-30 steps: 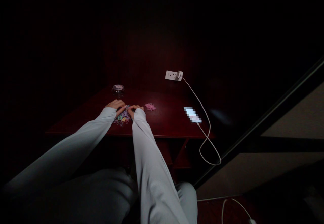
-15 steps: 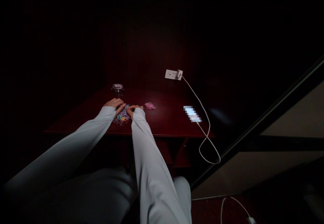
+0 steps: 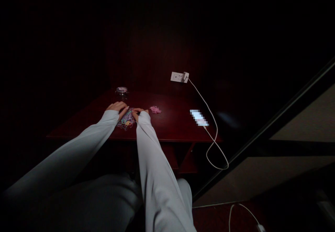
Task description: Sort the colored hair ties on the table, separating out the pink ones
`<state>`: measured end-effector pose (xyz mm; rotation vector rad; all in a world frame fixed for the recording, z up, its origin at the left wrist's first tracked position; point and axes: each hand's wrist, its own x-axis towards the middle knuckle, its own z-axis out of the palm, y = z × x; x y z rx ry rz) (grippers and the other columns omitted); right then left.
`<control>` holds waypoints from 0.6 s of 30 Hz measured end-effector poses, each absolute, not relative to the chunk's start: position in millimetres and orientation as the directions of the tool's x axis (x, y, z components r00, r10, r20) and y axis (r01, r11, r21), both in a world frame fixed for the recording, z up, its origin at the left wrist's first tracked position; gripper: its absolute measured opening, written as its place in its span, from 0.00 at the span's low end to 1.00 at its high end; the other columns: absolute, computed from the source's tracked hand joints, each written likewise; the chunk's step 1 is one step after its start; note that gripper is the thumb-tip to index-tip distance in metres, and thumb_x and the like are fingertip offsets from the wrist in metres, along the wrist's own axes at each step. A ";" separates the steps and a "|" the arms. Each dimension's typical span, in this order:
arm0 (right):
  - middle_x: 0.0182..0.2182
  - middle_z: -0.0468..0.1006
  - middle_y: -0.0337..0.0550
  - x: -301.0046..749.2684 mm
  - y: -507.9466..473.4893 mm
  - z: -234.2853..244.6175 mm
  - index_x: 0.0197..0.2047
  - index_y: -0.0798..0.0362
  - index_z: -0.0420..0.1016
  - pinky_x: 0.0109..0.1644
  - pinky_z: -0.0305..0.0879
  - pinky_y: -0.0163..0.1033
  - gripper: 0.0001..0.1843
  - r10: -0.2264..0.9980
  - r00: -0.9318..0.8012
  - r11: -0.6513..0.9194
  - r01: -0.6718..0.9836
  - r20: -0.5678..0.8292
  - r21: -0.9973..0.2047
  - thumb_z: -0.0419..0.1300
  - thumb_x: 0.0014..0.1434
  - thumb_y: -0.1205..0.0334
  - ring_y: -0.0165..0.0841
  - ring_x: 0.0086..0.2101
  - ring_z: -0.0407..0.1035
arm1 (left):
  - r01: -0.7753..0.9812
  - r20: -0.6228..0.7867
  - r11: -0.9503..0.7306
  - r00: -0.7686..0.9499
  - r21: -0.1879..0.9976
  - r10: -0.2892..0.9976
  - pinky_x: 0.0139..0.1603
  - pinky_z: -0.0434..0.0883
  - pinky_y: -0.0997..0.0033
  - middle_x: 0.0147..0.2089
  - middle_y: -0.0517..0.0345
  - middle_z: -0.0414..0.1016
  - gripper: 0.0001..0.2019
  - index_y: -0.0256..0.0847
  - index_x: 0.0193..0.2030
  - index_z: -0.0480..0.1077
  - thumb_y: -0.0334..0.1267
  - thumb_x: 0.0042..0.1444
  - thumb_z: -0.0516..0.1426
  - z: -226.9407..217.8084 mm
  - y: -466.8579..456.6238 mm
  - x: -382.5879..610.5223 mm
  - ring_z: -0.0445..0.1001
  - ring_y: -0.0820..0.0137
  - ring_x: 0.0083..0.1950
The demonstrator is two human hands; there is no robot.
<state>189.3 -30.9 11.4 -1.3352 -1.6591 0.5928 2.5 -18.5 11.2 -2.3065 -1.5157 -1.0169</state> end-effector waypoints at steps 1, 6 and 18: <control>0.37 0.84 0.41 189.0 -30.2 11.3 0.45 0.47 0.91 0.59 0.73 0.40 0.09 0.941 0.003 0.293 0.494 0.339 -0.818 0.68 0.65 0.56 0.38 0.48 0.75 | 0.862 0.628 -0.464 0.248 0.205 0.738 0.52 0.70 0.58 0.47 0.51 0.84 0.13 0.46 0.41 0.76 0.42 0.73 0.51 12.2 -19.3 3.2 0.79 0.57 0.52; 0.38 0.83 0.41 186.8 -30.1 14.1 0.43 0.47 0.91 0.59 0.73 0.38 0.09 0.953 0.059 0.229 0.504 0.297 -0.833 0.69 0.67 0.55 0.37 0.48 0.76 | 0.853 0.586 -0.467 0.261 0.232 0.767 0.54 0.71 0.59 0.48 0.51 0.85 0.12 0.46 0.42 0.77 0.41 0.72 0.53 16.9 -23.2 4.5 0.80 0.57 0.54; 0.34 0.80 0.40 188.4 -32.5 15.0 0.37 0.46 0.89 0.56 0.71 0.37 0.18 0.940 0.043 0.266 0.529 0.338 -0.806 0.65 0.69 0.43 0.38 0.48 0.73 | 0.816 0.594 -0.537 0.328 0.214 0.734 0.52 0.73 0.60 0.46 0.51 0.83 0.13 0.46 0.42 0.77 0.43 0.72 0.52 12.4 -18.0 3.0 0.79 0.58 0.50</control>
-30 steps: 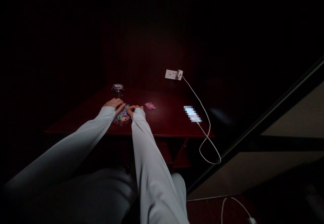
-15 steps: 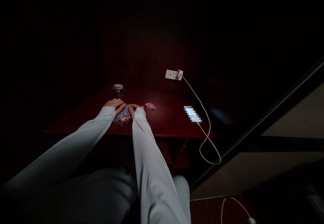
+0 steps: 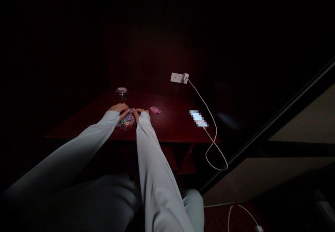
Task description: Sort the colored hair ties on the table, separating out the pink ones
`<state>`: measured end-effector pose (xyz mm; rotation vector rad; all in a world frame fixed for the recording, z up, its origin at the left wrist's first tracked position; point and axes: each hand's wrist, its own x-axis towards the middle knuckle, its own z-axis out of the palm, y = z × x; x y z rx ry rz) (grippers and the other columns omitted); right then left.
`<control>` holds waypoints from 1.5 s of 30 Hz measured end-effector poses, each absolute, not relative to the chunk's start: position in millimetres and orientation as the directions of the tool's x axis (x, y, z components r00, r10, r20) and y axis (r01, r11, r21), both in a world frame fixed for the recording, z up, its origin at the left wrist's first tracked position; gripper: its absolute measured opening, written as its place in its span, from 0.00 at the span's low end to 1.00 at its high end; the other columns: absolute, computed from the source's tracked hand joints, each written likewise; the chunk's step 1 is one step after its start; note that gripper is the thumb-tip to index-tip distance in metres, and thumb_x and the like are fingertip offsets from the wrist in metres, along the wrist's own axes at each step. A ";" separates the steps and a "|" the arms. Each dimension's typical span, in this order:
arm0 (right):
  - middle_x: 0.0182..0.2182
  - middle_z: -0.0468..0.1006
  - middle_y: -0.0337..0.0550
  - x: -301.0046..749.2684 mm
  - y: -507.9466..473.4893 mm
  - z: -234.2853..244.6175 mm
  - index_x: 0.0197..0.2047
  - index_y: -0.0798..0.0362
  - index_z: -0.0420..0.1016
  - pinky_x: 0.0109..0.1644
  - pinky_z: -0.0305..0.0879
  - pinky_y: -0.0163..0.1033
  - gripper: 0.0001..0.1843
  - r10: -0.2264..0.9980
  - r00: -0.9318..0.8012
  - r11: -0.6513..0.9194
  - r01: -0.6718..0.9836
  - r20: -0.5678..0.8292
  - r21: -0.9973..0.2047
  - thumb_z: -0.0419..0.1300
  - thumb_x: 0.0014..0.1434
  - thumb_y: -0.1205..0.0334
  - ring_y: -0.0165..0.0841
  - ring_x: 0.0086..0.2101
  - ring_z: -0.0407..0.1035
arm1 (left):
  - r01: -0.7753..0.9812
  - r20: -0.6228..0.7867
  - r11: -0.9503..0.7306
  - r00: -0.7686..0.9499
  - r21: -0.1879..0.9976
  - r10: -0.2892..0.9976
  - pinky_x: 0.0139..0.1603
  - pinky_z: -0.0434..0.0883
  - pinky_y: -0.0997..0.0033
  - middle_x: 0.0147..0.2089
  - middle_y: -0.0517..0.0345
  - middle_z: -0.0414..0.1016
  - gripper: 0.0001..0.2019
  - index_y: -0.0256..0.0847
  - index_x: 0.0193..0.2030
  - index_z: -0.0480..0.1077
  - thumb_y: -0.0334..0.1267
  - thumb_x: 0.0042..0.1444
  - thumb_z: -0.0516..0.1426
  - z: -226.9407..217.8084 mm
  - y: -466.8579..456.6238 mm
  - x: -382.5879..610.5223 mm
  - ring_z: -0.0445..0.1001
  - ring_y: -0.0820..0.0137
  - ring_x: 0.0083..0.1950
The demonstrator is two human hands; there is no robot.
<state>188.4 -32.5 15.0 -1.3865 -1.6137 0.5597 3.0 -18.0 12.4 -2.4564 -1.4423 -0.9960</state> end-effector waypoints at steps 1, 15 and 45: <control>0.34 0.80 0.40 188.6 -32.6 15.3 0.37 0.46 0.89 0.56 0.71 0.37 0.18 0.941 0.039 0.264 0.536 0.336 -0.802 0.65 0.69 0.43 0.38 0.48 0.73 | 0.812 0.598 -0.544 0.332 0.212 0.729 0.52 0.73 0.60 0.45 0.51 0.83 0.13 0.46 0.42 0.77 0.43 0.72 0.52 11.6 -17.3 2.6 0.79 0.58 0.50; 0.34 0.85 0.39 189.3 -32.3 18.8 0.34 0.48 0.87 0.54 0.71 0.36 0.22 0.940 -0.019 0.304 0.506 0.341 -0.807 0.63 0.71 0.43 0.37 0.44 0.76 | 0.805 0.610 -0.558 0.342 0.204 0.715 0.51 0.73 0.60 0.47 0.51 0.84 0.13 0.45 0.42 0.77 0.45 0.72 0.53 9.3 -14.9 0.5 0.79 0.58 0.49; 0.32 0.84 0.39 188.3 -32.2 16.9 0.35 0.48 0.85 0.54 0.73 0.37 0.22 0.935 0.035 0.291 0.492 0.353 -0.821 0.64 0.69 0.40 0.37 0.43 0.76 | 0.800 0.628 -0.562 0.330 0.210 0.705 0.51 0.73 0.60 0.45 0.51 0.84 0.13 0.46 0.43 0.77 0.45 0.72 0.52 10.9 -18.1 2.3 0.78 0.58 0.49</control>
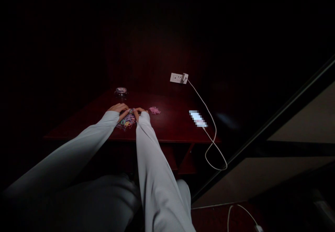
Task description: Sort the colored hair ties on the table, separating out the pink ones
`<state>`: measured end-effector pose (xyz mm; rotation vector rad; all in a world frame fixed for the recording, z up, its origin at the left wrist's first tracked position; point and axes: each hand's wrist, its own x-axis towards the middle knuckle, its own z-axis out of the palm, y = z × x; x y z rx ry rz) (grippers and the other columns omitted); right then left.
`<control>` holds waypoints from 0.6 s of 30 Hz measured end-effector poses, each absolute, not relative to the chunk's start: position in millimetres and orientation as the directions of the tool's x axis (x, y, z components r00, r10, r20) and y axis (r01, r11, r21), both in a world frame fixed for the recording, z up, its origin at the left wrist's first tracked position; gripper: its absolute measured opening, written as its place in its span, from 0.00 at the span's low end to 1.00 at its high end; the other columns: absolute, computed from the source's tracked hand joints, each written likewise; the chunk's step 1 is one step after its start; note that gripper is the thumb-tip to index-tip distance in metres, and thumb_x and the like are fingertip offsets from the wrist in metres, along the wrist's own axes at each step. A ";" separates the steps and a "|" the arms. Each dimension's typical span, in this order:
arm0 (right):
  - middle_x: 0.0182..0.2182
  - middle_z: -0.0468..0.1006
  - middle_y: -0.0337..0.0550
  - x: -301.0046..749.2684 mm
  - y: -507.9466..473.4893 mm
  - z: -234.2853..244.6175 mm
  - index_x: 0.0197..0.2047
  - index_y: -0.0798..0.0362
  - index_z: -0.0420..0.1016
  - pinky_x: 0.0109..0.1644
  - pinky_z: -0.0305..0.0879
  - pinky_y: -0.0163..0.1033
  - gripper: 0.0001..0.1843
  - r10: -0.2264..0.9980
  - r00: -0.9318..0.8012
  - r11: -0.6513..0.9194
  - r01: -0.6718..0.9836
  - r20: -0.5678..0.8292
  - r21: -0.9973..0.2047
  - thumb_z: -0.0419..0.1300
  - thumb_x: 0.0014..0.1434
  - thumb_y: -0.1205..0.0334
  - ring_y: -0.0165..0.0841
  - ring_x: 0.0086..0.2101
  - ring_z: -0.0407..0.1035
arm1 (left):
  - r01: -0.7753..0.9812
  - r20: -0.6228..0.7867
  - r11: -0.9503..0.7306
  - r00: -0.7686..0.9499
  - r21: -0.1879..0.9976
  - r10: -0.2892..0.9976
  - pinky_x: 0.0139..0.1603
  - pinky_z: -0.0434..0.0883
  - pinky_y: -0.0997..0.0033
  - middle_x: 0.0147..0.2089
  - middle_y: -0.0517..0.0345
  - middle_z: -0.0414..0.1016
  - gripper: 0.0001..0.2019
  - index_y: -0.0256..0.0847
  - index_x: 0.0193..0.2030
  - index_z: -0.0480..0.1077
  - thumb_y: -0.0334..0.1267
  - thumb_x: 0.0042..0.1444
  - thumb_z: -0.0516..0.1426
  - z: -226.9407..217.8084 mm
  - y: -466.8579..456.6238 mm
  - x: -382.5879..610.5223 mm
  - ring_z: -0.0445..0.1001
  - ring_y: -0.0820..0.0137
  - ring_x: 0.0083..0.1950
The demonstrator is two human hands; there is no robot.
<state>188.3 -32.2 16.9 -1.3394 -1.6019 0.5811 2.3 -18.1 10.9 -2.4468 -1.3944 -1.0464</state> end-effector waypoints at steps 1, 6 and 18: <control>0.32 0.84 0.39 188.3 -32.5 17.1 0.35 0.48 0.85 0.54 0.73 0.37 0.22 0.934 0.035 0.295 0.483 0.354 -0.824 0.64 0.69 0.39 0.37 0.43 0.76 | 0.807 0.628 -0.550 0.319 0.213 0.710 0.51 0.73 0.59 0.46 0.51 0.84 0.13 0.46 0.43 0.77 0.45 0.73 0.52 11.1 -18.7 2.6 0.78 0.58 0.49; 0.32 0.84 0.38 189.3 -33.3 15.8 0.37 0.48 0.86 0.52 0.74 0.36 0.24 0.928 0.011 0.327 0.453 0.372 -0.829 0.63 0.69 0.36 0.36 0.41 0.76 | 0.825 0.630 -0.520 0.285 0.222 0.722 0.50 0.72 0.59 0.46 0.51 0.83 0.14 0.46 0.42 0.76 0.45 0.73 0.52 9.4 -18.8 3.7 0.78 0.57 0.50; 0.35 0.86 0.39 190.6 -28.2 11.7 0.38 0.48 0.86 0.53 0.73 0.37 0.21 0.931 -0.023 0.332 0.468 0.364 -0.819 0.63 0.70 0.40 0.36 0.43 0.77 | 0.795 0.610 -0.574 0.359 0.197 0.707 0.50 0.71 0.60 0.45 0.51 0.83 0.13 0.46 0.42 0.76 0.43 0.74 0.52 7.7 -12.4 0.7 0.76 0.58 0.49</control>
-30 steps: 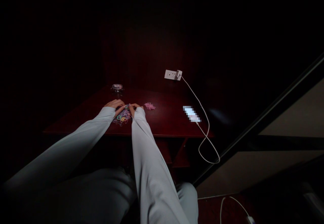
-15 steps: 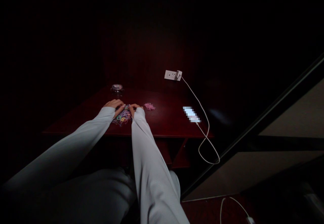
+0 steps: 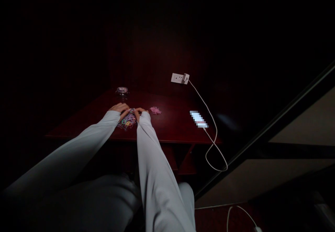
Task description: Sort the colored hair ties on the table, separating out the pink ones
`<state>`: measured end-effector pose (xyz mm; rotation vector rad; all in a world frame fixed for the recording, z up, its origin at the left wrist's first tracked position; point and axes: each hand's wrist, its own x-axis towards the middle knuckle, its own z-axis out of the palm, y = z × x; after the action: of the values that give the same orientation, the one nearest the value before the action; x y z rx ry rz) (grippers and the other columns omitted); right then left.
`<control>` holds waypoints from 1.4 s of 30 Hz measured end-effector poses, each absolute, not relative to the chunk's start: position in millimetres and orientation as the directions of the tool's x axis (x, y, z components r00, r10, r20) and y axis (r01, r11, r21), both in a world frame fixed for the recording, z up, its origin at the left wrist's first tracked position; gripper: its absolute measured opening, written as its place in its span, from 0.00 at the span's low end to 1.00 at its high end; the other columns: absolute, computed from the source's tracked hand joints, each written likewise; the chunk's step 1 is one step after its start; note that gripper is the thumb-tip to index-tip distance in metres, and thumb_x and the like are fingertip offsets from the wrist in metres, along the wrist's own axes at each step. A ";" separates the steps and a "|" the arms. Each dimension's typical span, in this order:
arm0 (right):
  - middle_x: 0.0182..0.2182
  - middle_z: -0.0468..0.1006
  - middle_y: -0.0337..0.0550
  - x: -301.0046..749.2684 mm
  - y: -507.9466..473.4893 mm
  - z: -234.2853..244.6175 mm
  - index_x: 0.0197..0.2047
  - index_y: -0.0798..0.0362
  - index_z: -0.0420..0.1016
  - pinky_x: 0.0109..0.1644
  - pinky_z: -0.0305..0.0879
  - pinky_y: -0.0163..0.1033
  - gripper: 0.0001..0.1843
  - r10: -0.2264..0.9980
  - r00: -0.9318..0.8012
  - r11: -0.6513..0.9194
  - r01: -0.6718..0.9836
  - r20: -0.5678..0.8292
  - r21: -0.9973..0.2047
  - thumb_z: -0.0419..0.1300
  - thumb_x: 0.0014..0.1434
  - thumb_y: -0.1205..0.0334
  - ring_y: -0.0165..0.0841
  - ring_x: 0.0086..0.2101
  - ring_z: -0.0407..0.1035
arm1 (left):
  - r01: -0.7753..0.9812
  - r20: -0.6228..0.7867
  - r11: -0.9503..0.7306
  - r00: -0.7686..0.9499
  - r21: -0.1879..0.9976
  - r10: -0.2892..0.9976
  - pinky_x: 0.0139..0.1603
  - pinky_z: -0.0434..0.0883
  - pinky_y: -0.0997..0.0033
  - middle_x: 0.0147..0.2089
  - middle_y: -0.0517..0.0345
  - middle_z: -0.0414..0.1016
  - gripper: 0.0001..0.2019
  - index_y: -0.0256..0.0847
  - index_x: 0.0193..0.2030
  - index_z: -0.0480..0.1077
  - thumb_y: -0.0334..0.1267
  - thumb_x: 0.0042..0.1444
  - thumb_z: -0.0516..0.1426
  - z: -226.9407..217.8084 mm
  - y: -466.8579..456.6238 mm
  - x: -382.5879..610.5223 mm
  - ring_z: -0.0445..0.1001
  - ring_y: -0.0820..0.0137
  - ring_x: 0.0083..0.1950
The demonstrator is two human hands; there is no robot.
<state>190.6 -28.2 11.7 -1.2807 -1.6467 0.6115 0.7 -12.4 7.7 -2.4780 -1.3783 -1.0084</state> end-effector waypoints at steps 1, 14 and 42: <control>0.35 0.86 0.39 190.4 -27.5 11.0 0.37 0.48 0.86 0.53 0.73 0.36 0.21 0.933 -0.018 0.324 0.471 0.358 -0.820 0.64 0.70 0.40 0.36 0.43 0.77 | 0.794 0.611 -0.576 0.360 0.197 0.705 0.50 0.71 0.60 0.45 0.51 0.83 0.13 0.46 0.42 0.76 0.43 0.74 0.52 7.5 -12.0 0.7 0.76 0.58 0.48; 0.28 0.80 0.36 189.7 -22.1 5.8 0.36 0.48 0.86 0.45 0.73 0.34 0.24 0.931 0.000 0.339 0.365 0.364 -0.867 0.65 0.67 0.35 0.33 0.34 0.74 | 0.771 0.642 -0.611 0.377 0.183 0.668 0.49 0.73 0.62 0.44 0.52 0.83 0.13 0.45 0.42 0.77 0.46 0.74 0.54 4.6 -9.6 -1.6 0.77 0.59 0.47; 0.36 0.85 0.39 193.9 -13.6 -4.2 0.37 0.47 0.88 0.50 0.68 0.37 0.20 0.905 -0.018 0.374 0.512 0.426 -0.774 0.62 0.72 0.44 0.36 0.41 0.73 | 0.771 0.641 -0.607 0.372 0.189 0.672 0.48 0.71 0.61 0.44 0.52 0.82 0.13 0.45 0.41 0.77 0.45 0.74 0.54 -4.5 1.7 -1.6 0.76 0.59 0.47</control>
<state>193.9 -13.6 -4.2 -1.2715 -1.6708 0.5113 -1.6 1.7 -4.5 -2.4811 -1.3148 -1.0540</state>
